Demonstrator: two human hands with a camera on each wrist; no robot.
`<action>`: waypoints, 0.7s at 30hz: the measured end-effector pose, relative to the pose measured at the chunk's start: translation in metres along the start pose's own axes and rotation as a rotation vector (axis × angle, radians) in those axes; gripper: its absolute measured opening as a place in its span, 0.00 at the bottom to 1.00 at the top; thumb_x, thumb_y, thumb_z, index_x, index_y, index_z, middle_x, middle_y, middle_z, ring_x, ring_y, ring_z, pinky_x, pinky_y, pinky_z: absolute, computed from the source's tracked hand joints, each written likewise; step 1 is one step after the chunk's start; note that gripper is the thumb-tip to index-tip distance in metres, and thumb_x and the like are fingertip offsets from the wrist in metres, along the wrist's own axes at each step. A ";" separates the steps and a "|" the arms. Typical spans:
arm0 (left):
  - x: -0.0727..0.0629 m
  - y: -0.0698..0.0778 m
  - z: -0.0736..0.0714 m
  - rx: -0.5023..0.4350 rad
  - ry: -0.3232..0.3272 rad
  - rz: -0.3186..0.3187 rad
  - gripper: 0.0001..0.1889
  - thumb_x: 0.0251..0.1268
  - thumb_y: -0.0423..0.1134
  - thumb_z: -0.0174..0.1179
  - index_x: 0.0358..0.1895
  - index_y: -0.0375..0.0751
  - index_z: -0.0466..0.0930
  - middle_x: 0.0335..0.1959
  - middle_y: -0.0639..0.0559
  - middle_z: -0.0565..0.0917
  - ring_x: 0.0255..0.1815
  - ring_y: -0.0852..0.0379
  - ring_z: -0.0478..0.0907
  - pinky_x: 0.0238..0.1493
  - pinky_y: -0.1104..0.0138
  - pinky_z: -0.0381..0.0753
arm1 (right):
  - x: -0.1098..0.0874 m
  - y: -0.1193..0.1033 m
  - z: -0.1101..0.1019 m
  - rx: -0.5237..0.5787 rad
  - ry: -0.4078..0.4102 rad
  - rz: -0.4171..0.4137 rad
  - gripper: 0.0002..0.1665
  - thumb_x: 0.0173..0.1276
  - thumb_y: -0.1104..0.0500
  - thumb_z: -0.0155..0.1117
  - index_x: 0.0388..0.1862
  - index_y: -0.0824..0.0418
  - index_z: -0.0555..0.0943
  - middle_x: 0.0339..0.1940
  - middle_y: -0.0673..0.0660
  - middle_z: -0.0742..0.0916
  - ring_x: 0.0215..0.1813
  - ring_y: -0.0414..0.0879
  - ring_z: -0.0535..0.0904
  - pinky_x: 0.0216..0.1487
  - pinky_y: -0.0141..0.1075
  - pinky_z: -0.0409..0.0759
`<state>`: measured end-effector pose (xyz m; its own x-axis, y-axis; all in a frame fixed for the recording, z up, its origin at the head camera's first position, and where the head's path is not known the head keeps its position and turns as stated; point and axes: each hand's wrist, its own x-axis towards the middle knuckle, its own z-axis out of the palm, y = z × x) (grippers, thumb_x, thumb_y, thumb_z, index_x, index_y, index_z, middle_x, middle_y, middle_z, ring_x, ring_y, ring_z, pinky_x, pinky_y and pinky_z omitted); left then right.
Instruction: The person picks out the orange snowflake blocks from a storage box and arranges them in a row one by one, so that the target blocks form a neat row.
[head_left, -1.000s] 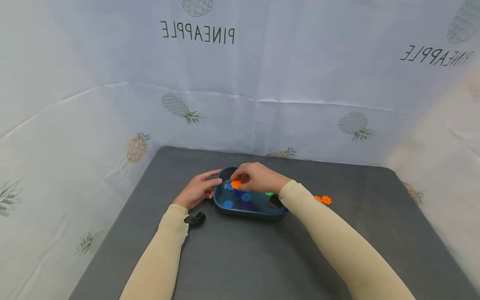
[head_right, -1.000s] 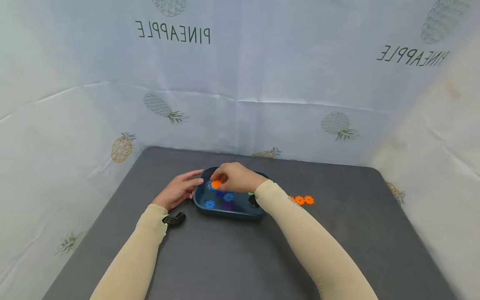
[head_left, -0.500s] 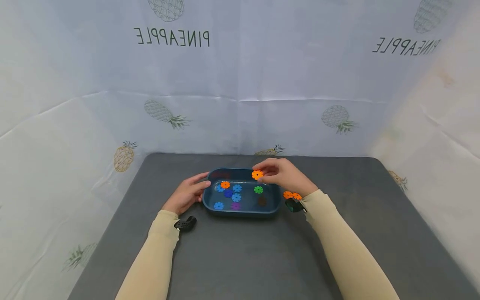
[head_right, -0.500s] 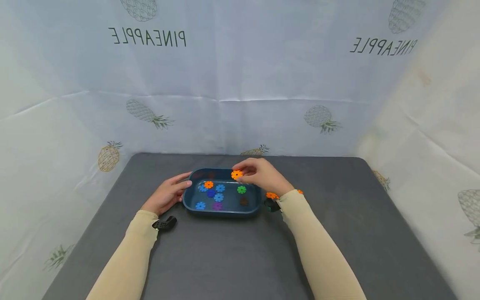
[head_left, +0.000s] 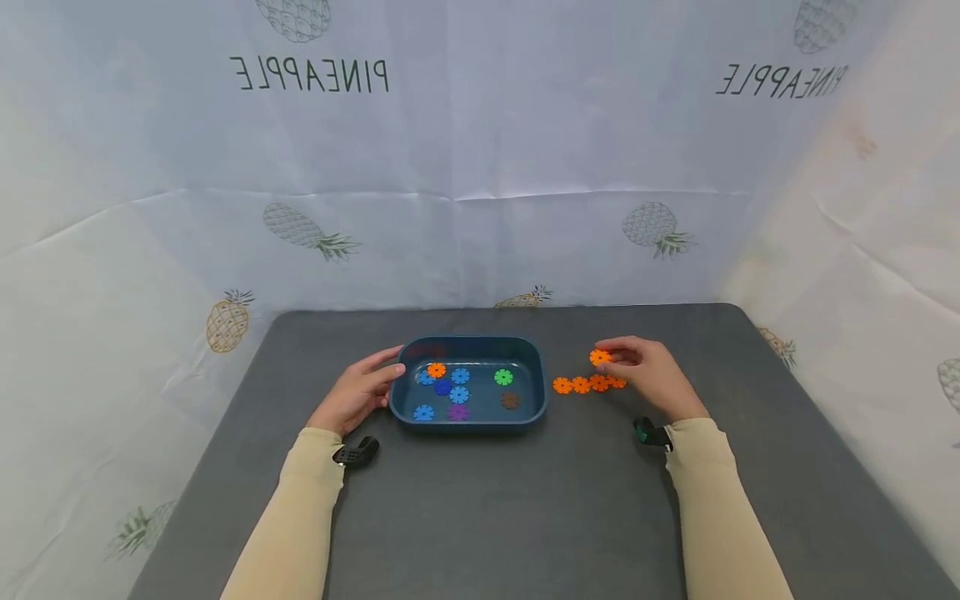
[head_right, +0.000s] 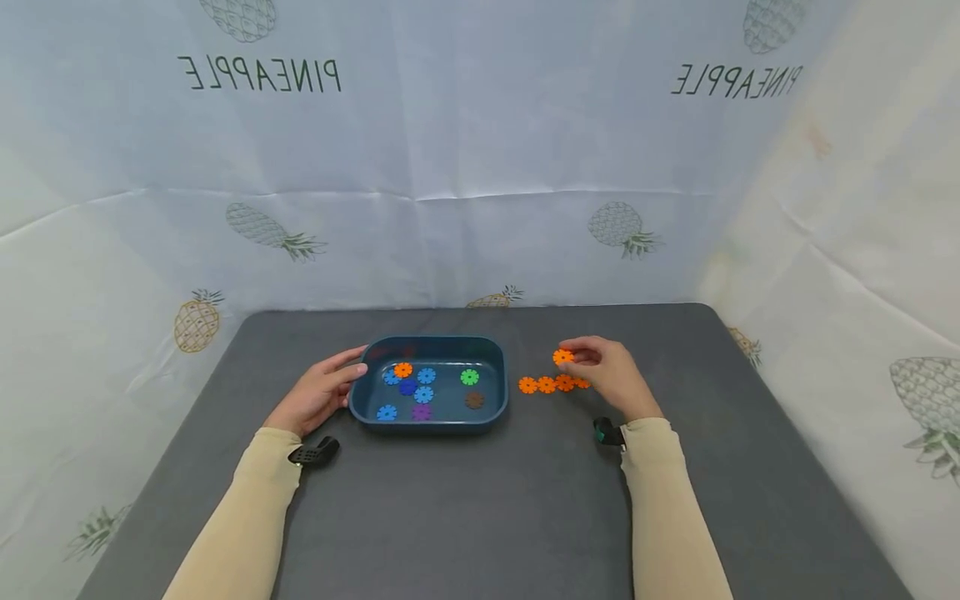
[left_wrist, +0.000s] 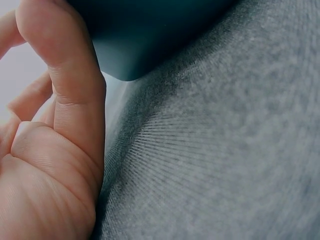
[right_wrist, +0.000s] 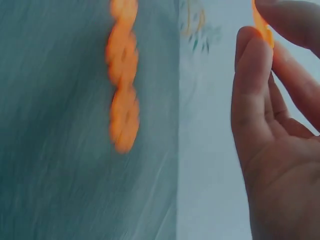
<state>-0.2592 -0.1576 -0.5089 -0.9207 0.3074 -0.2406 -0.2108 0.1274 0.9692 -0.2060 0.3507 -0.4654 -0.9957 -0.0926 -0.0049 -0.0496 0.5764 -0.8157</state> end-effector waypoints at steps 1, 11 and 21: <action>0.000 0.000 0.000 0.000 0.001 -0.001 0.38 0.79 0.55 0.66 0.86 0.56 0.64 0.37 0.55 0.81 0.31 0.59 0.77 0.36 0.68 0.80 | -0.002 0.005 -0.003 -0.013 0.016 0.012 0.27 0.77 0.47 0.73 0.71 0.53 0.83 0.63 0.59 0.90 0.59 0.54 0.87 0.64 0.53 0.85; -0.002 0.001 -0.001 -0.006 0.005 -0.003 0.38 0.79 0.55 0.66 0.86 0.54 0.64 0.38 0.56 0.84 0.32 0.60 0.77 0.36 0.69 0.80 | -0.010 0.040 -0.017 -0.158 0.076 0.085 0.26 0.78 0.52 0.72 0.71 0.56 0.83 0.66 0.65 0.86 0.63 0.61 0.82 0.65 0.60 0.81; 0.001 0.001 0.002 -0.023 -0.014 0.003 0.39 0.80 0.54 0.65 0.86 0.52 0.62 0.38 0.57 0.84 0.30 0.61 0.77 0.35 0.69 0.79 | -0.012 0.047 -0.019 -0.232 0.096 0.147 0.26 0.78 0.52 0.72 0.70 0.60 0.83 0.67 0.68 0.84 0.63 0.63 0.81 0.66 0.63 0.80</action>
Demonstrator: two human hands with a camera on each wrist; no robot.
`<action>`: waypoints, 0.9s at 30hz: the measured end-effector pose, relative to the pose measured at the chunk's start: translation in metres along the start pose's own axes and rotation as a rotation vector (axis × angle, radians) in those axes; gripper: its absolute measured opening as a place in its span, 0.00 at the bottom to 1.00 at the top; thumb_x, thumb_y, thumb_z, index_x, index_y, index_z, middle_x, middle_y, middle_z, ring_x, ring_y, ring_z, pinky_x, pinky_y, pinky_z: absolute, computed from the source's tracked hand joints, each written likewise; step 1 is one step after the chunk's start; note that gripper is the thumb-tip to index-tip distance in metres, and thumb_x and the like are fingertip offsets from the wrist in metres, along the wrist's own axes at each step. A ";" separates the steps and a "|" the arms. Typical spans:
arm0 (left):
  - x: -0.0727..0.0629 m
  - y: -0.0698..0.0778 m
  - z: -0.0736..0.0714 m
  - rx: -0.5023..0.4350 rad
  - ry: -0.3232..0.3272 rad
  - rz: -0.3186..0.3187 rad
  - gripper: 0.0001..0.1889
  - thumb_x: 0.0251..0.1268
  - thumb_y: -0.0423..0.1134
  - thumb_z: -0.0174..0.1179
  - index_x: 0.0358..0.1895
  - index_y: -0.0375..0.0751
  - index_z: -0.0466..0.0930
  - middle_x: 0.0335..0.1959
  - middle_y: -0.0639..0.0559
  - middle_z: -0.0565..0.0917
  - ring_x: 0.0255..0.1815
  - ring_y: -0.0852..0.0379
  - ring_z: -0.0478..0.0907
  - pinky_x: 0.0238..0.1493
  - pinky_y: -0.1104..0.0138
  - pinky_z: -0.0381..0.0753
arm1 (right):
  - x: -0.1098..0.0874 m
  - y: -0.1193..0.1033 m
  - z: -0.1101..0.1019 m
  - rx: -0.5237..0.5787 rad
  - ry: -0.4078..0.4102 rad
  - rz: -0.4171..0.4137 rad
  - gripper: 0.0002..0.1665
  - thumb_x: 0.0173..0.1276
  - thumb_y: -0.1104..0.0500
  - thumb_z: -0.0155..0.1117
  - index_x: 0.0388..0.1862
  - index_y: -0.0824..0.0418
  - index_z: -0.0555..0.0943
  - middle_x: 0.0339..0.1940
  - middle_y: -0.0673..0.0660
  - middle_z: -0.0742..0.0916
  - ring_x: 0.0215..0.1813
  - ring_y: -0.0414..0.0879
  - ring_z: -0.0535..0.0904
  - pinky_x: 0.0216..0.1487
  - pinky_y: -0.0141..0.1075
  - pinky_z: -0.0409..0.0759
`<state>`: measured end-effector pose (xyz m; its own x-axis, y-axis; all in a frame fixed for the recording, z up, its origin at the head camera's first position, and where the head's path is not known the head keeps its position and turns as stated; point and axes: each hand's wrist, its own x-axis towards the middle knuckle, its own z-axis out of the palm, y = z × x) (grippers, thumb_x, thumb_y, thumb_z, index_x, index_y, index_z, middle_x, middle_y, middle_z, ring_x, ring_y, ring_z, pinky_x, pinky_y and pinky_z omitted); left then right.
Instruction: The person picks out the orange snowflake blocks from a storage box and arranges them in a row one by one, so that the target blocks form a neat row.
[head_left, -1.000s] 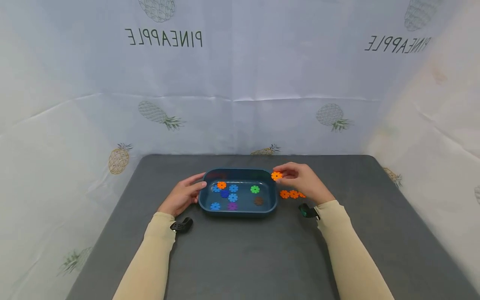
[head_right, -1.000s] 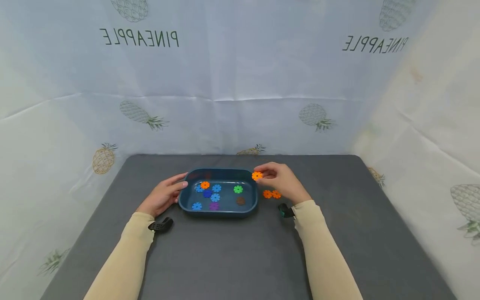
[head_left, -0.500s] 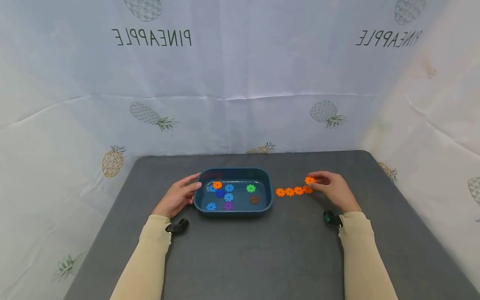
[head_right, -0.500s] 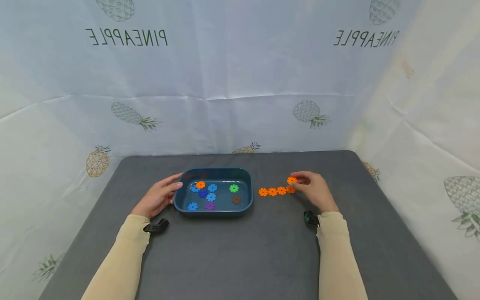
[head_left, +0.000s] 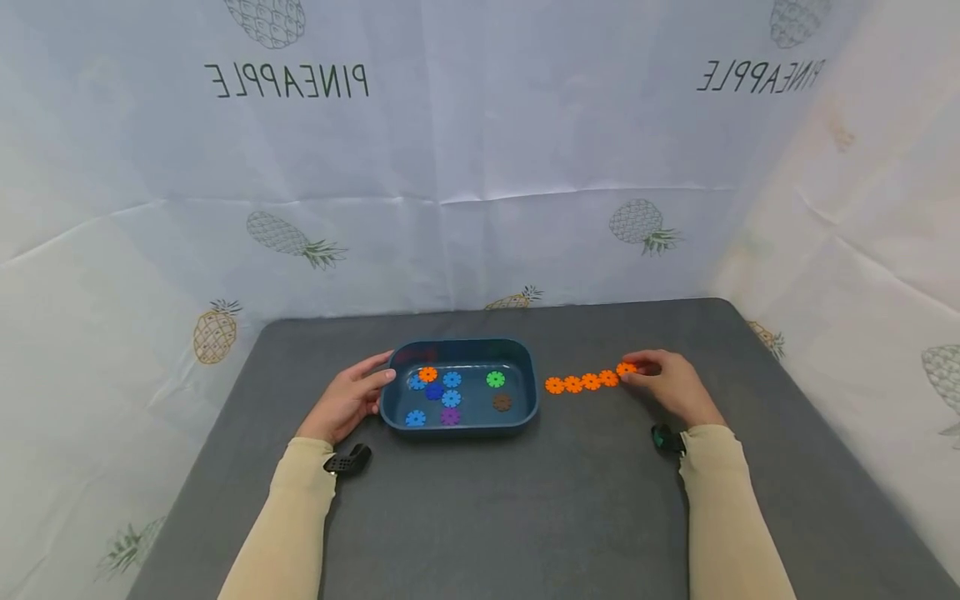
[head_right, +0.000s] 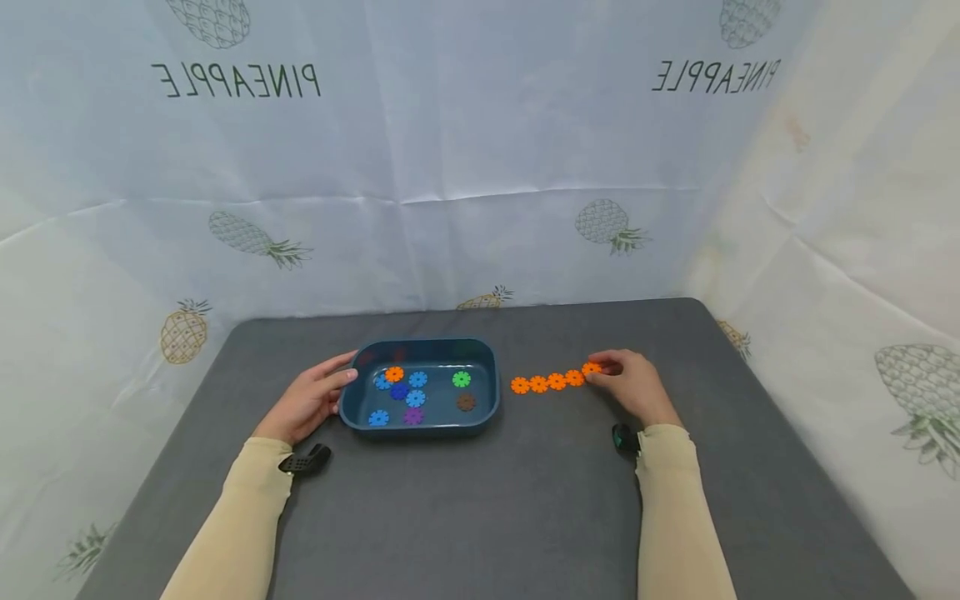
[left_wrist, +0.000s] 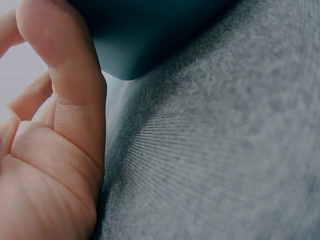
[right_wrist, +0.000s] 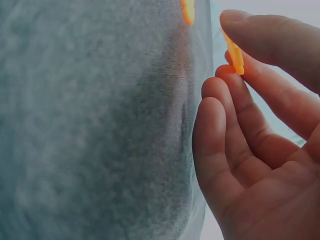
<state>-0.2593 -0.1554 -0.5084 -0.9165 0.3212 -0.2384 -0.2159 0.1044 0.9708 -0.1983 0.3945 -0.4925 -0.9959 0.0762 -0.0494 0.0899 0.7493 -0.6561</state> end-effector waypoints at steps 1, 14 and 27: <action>0.000 0.000 0.000 0.001 -0.002 0.002 0.39 0.80 0.54 0.65 0.87 0.52 0.62 0.38 0.57 0.84 0.30 0.61 0.78 0.35 0.69 0.80 | 0.000 0.000 0.000 -0.007 -0.004 0.003 0.27 0.78 0.52 0.72 0.70 0.61 0.83 0.67 0.69 0.84 0.63 0.64 0.81 0.65 0.63 0.80; 0.000 0.000 -0.001 -0.001 0.002 -0.009 0.39 0.80 0.54 0.65 0.86 0.51 0.62 0.39 0.57 0.84 0.31 0.61 0.78 0.35 0.70 0.81 | 0.004 -0.003 0.001 -0.079 -0.019 0.000 0.26 0.78 0.54 0.72 0.69 0.64 0.84 0.64 0.71 0.84 0.59 0.64 0.82 0.60 0.60 0.83; 0.000 0.001 0.000 -0.002 0.009 -0.005 0.38 0.80 0.54 0.65 0.86 0.52 0.63 0.41 0.57 0.86 0.32 0.61 0.80 0.35 0.70 0.82 | 0.004 -0.003 0.003 -0.093 -0.032 0.002 0.25 0.78 0.55 0.72 0.69 0.65 0.84 0.63 0.71 0.83 0.58 0.63 0.82 0.58 0.59 0.83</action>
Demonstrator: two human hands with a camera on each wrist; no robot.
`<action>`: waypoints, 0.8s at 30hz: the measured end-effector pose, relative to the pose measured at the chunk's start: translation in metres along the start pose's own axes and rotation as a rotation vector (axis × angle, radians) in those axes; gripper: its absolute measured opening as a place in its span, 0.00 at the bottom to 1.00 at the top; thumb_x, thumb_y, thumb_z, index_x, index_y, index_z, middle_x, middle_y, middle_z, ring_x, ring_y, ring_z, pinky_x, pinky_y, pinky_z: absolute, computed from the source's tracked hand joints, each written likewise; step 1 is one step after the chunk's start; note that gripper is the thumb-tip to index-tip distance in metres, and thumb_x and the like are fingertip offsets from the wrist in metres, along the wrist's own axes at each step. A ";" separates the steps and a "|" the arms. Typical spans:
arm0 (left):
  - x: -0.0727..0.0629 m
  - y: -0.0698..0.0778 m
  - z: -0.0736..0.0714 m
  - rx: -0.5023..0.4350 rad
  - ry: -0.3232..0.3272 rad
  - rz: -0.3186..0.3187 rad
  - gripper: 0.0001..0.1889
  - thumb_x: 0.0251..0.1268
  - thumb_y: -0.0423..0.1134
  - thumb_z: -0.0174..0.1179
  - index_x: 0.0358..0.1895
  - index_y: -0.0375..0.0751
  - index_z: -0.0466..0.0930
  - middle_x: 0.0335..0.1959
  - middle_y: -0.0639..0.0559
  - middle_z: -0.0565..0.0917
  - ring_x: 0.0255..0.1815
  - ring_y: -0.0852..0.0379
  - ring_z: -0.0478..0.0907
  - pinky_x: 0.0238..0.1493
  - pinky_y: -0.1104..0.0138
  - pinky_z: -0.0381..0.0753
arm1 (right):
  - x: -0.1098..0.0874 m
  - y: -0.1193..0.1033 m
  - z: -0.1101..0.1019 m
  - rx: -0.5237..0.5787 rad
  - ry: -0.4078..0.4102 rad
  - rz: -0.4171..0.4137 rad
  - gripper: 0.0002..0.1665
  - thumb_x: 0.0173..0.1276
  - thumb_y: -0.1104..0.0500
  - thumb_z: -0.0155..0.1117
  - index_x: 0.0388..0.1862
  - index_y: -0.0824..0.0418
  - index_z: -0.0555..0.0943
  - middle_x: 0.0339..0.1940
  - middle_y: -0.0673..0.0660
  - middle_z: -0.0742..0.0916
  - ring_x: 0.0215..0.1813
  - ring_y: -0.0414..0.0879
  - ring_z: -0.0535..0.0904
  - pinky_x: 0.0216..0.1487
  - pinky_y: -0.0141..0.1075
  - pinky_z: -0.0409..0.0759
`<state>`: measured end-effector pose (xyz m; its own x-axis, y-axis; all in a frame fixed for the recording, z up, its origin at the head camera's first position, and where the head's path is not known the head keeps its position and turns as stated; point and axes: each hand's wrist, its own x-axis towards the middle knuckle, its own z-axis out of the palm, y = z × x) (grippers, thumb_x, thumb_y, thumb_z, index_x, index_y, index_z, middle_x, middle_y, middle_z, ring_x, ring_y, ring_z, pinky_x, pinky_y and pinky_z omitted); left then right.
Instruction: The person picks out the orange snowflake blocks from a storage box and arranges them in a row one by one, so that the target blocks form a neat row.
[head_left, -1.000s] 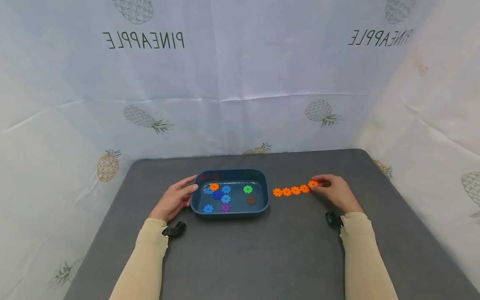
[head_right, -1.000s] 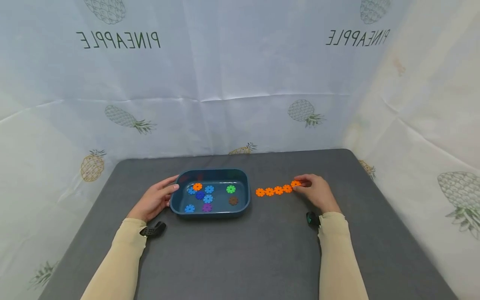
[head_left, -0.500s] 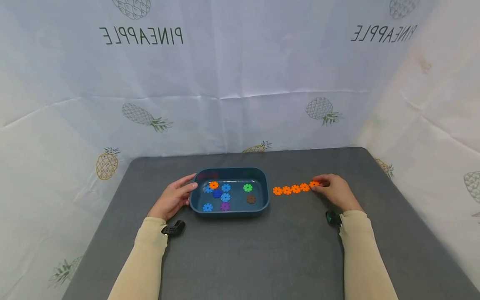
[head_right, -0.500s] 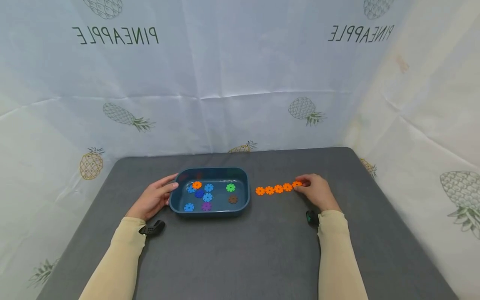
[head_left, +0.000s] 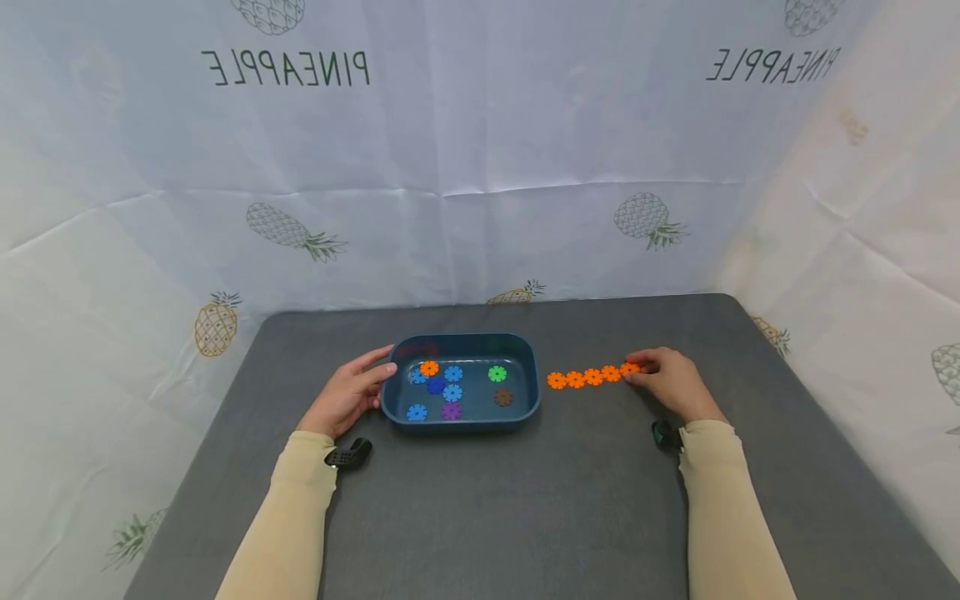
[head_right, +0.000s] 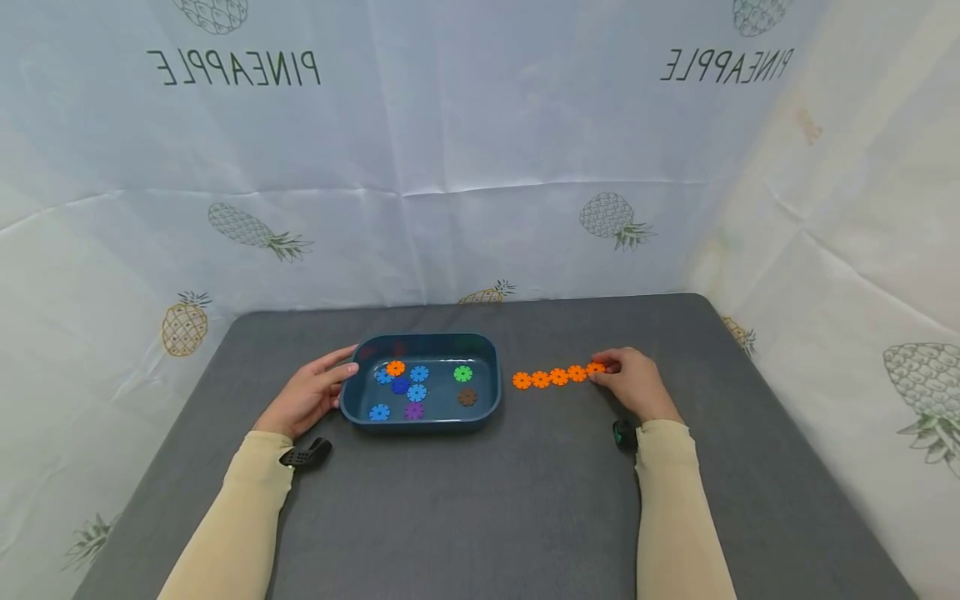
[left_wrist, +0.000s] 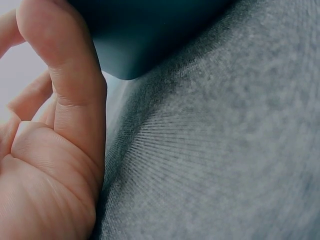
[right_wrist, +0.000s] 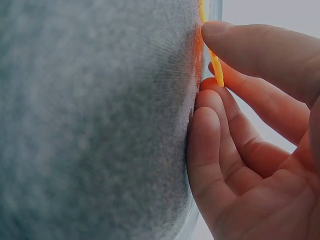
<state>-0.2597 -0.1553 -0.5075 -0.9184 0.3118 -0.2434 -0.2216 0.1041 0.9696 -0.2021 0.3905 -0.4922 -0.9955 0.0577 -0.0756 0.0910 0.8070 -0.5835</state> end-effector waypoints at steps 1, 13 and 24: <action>0.000 0.000 -0.001 0.001 0.000 0.001 0.38 0.80 0.54 0.65 0.86 0.52 0.63 0.41 0.57 0.86 0.32 0.61 0.80 0.35 0.70 0.82 | 0.000 0.000 0.000 0.002 -0.001 -0.001 0.25 0.78 0.55 0.72 0.69 0.65 0.84 0.63 0.71 0.83 0.58 0.63 0.82 0.57 0.59 0.83; -0.003 0.001 -0.005 -0.002 0.003 0.006 0.38 0.79 0.55 0.66 0.86 0.52 0.63 0.44 0.54 0.86 0.32 0.60 0.80 0.35 0.69 0.82 | -0.001 -0.006 -0.004 0.002 0.003 0.000 0.25 0.79 0.54 0.71 0.69 0.64 0.84 0.62 0.69 0.84 0.56 0.61 0.82 0.56 0.56 0.83; 0.002 -0.001 0.001 0.000 0.000 0.011 0.37 0.79 0.55 0.66 0.85 0.55 0.66 0.44 0.53 0.87 0.33 0.58 0.82 0.36 0.68 0.83 | -0.008 -0.045 -0.003 -0.026 -0.010 -0.118 0.28 0.79 0.52 0.70 0.72 0.63 0.81 0.66 0.68 0.83 0.62 0.65 0.83 0.60 0.60 0.84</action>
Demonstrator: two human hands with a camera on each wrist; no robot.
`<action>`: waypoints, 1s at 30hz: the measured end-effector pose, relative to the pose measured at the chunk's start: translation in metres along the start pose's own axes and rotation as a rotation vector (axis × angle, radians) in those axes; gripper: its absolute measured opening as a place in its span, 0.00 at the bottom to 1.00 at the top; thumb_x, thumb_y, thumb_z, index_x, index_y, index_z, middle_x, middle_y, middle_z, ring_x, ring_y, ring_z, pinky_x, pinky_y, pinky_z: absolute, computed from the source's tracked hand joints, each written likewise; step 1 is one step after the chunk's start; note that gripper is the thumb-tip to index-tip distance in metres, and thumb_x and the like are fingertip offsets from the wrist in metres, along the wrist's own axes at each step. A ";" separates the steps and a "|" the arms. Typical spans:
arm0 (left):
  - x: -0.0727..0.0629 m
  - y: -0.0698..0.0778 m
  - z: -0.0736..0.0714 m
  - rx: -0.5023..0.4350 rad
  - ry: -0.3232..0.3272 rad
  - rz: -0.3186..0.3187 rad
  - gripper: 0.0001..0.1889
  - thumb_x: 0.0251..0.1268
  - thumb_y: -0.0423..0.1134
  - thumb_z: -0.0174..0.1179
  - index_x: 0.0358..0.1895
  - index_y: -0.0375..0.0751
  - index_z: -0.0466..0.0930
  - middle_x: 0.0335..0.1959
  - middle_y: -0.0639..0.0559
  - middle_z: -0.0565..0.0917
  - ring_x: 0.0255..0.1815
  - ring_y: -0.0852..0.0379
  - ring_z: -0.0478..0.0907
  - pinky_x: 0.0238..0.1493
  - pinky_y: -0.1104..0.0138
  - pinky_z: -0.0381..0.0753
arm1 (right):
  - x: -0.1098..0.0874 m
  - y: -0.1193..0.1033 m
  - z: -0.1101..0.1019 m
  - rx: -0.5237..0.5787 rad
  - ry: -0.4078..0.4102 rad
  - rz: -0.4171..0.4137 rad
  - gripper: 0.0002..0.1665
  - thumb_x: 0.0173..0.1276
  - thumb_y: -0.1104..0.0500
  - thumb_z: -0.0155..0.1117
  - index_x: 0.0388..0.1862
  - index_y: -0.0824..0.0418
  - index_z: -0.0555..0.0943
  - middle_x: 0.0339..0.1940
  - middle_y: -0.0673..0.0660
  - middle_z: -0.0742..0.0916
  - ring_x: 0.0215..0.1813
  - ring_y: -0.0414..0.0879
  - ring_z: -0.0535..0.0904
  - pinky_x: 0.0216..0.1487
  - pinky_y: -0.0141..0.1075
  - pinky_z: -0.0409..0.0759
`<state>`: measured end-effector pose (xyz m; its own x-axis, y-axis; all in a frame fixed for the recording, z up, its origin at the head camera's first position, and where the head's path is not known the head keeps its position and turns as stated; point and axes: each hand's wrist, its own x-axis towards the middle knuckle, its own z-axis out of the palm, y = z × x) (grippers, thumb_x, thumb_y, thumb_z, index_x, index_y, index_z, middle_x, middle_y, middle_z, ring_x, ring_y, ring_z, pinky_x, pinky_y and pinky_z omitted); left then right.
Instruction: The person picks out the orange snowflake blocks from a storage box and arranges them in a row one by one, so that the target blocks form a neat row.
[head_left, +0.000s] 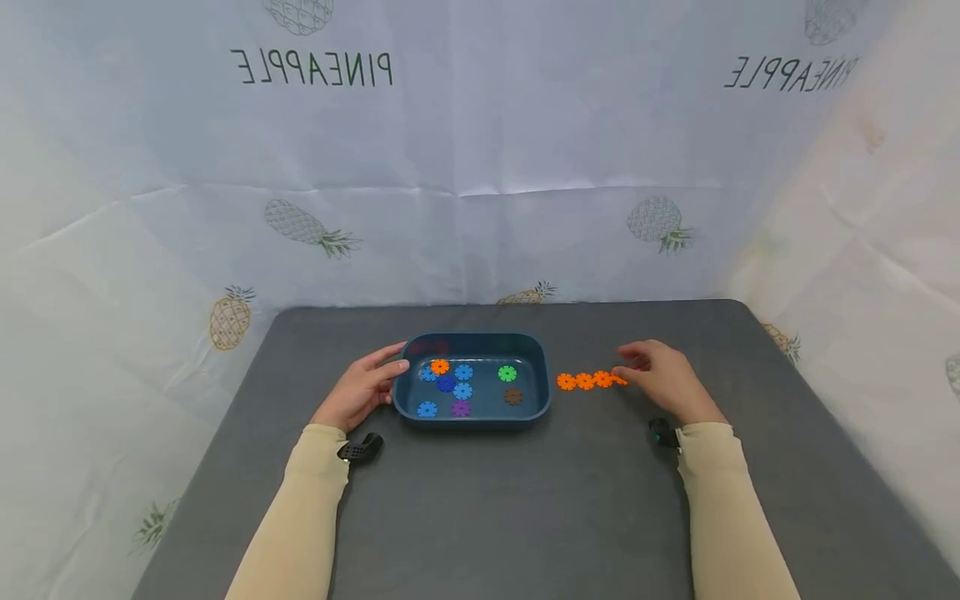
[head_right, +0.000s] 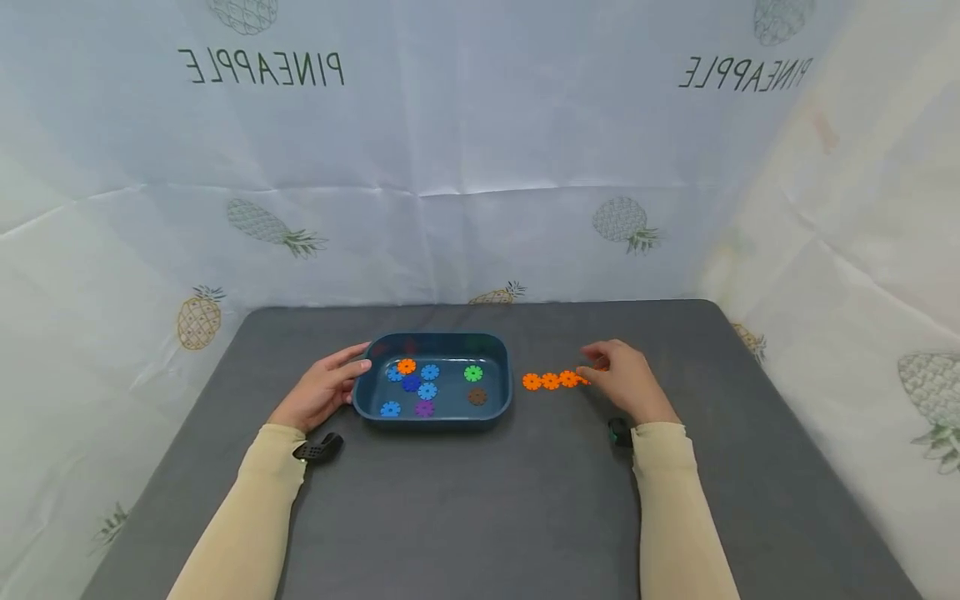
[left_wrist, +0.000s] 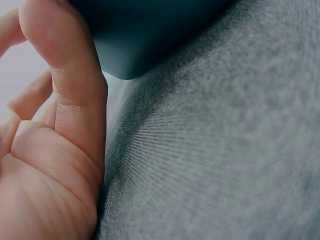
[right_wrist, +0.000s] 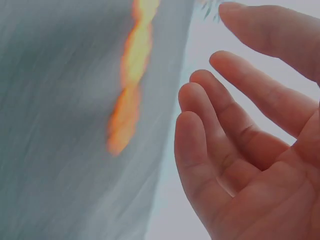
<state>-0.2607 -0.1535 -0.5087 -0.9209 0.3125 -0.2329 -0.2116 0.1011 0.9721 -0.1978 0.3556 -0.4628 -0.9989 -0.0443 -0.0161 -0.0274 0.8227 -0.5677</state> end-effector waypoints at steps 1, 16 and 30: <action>0.000 -0.001 0.000 0.001 0.000 -0.003 0.37 0.78 0.55 0.67 0.84 0.56 0.66 0.44 0.52 0.87 0.33 0.58 0.82 0.37 0.68 0.83 | 0.001 -0.009 0.002 -0.009 -0.005 -0.026 0.28 0.79 0.52 0.70 0.72 0.64 0.82 0.66 0.68 0.84 0.62 0.65 0.83 0.60 0.60 0.84; -0.002 -0.003 -0.005 -0.029 0.007 -0.004 0.37 0.74 0.57 0.70 0.82 0.59 0.70 0.40 0.51 0.85 0.32 0.55 0.78 0.36 0.68 0.82 | 0.052 -0.168 0.030 -0.199 -0.215 -0.459 0.20 0.79 0.60 0.69 0.68 0.57 0.85 0.63 0.58 0.87 0.63 0.55 0.85 0.64 0.51 0.85; -0.004 0.001 -0.007 -0.087 -0.028 0.011 0.32 0.75 0.54 0.70 0.79 0.59 0.74 0.39 0.49 0.86 0.30 0.57 0.79 0.33 0.69 0.83 | 0.088 -0.246 0.103 -0.401 -0.451 -0.634 0.23 0.80 0.62 0.69 0.71 0.59 0.84 0.66 0.58 0.87 0.68 0.55 0.85 0.69 0.49 0.84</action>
<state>-0.2593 -0.1615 -0.5065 -0.9140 0.3399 -0.2216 -0.2303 0.0150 0.9730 -0.2747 0.0910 -0.4089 -0.6825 -0.7114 -0.1677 -0.6688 0.7004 -0.2492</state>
